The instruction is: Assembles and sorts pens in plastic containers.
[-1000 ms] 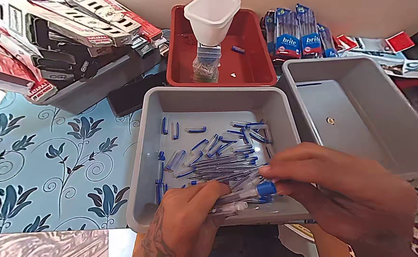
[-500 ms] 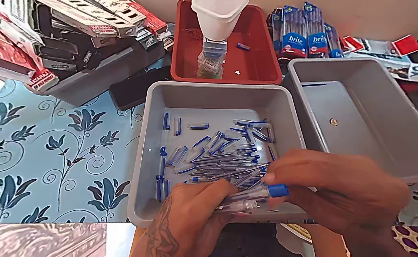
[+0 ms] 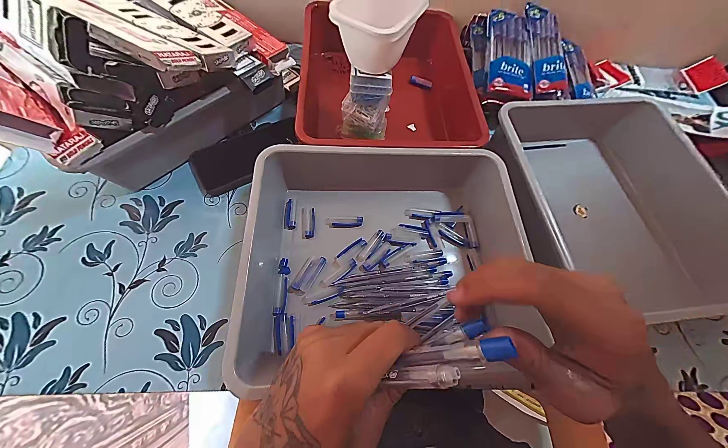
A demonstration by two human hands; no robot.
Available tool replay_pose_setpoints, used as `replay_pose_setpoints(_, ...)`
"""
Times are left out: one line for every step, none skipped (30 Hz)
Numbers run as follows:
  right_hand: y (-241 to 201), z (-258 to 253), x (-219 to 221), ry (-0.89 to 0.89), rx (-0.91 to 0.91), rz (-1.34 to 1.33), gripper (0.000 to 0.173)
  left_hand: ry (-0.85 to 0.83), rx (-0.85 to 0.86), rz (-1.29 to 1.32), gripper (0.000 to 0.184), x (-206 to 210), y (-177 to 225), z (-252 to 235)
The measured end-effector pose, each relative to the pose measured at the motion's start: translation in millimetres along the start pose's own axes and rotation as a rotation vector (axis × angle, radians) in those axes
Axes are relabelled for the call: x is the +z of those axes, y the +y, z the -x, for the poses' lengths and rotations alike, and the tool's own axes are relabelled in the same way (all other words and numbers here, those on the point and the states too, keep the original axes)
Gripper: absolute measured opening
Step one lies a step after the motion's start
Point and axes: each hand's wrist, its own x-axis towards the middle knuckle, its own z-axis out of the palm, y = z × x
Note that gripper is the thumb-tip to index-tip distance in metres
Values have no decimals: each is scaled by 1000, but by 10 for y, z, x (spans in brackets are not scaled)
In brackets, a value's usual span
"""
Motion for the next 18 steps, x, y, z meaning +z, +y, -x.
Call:
replay_pose_setpoints(3, 13, 2, -2, -24, -28, 24, -1, 4, 4, 32, 4, -13, 0)
replay_pose_setpoints(1, 19, 9, 5, -47, -24, 20, -6, 9, 11, 32, 13, -24, 1)
replay_pose_setpoints(-7, 19, 17, 15, -56, 6, 20, -13, 12, 20, 32, 27, -28, 4)
replay_pose_setpoints(-16, 16, 24, 28, -54, 46, 24, -20, 14, 27, 32, 41, -26, 4)
replay_pose_setpoints(-23, 9, 30, 40, -48, 77, 28, -24, 16, 33, 32, 56, -20, 2)
replay_pose_setpoints(-30, 8, 29, 36, -38, 80, 31, -20, 18, 38, 32, 64, -13, -3)
replay_pose_setpoints(-33, 15, 20, 21, -26, 36, 32, -14, 18, 44, 32, 63, -10, -10)
replay_pose_setpoints(-31, 24, 12, 12, -16, -36, 34, -6, 19, 57, 33, 55, -15, -13)
replay_pose_setpoints(-27, 35, 8, 10, -11, -93, 32, 0, 17, 75, 34, 45, -22, -13)
replay_pose_setpoints(-20, 45, 3, 11, -10, -122, 26, 1, 16, 90, 34, 31, -29, -12)
replay_pose_setpoints(-15, 50, -3, 10, -9, -121, 21, 2, 17, 98, 34, 25, -33, -11)
replay_pose_setpoints(-14, 51, -5, 15, -7, -91, 19, 2, 19, 99, 34, 29, -34, -9)
replay_pose_setpoints(-20, 49, -5, 23, -2, -37, 22, 2, 19, 98, 34, 37, -33, -6)
replay_pose_setpoints(-21, 45, -2, 29, -3, 20, 28, 3, 18, 97, 34, 44, -29, -6)
replay_pose_setpoints(-15, 44, 5, 39, -11, 50, 33, 2, 15, 99, 34, 43, -23, -7)
replay_pose_setpoints(-12, 48, 6, 37, -18, 65, 35, -1, 13, 105, 34, 36, -23, -9)
replay_pose_setpoints(-9, 51, 1, 24, -28, 67, 34, -3, 12, 115, 35, 30, -29, -11)
replay_pose_setpoints(-7, 49, -4, 15, -47, 64, 29, -3, 13, 125, 35, 29, -37, -10)
